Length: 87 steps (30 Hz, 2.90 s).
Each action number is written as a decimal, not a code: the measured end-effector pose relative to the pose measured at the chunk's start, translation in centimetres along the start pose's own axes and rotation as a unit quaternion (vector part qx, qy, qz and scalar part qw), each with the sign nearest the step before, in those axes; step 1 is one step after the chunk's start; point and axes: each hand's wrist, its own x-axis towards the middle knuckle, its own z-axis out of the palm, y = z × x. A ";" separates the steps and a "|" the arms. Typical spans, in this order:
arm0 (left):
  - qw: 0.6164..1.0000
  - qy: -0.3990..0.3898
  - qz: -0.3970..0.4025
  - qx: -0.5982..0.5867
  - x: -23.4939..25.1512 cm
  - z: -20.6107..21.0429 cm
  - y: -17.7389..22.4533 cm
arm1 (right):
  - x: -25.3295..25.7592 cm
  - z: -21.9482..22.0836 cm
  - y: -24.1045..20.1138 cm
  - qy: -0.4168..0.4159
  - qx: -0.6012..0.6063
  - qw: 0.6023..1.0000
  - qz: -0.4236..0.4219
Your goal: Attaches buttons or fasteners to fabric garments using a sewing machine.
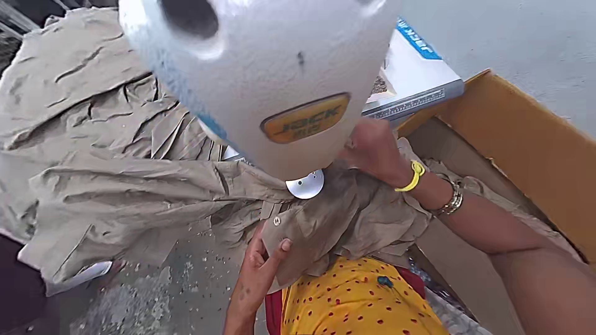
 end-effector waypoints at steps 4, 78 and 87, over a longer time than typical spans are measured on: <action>0.994 -0.008 0.045 0.098 0.8 0.6 0.8 | 1.1 -2.0 9.9 -0.049 -0.107 0.946 0.301; 0.980 0.166 0.061 0.089 6.9 -2.3 1.4 | 0.4 3.6 10.5 -0.159 -0.176 0.960 0.151; 0.977 0.169 0.055 0.118 6.2 -2.5 1.4 | -0.3 3.8 10.5 -0.078 -0.126 0.983 0.107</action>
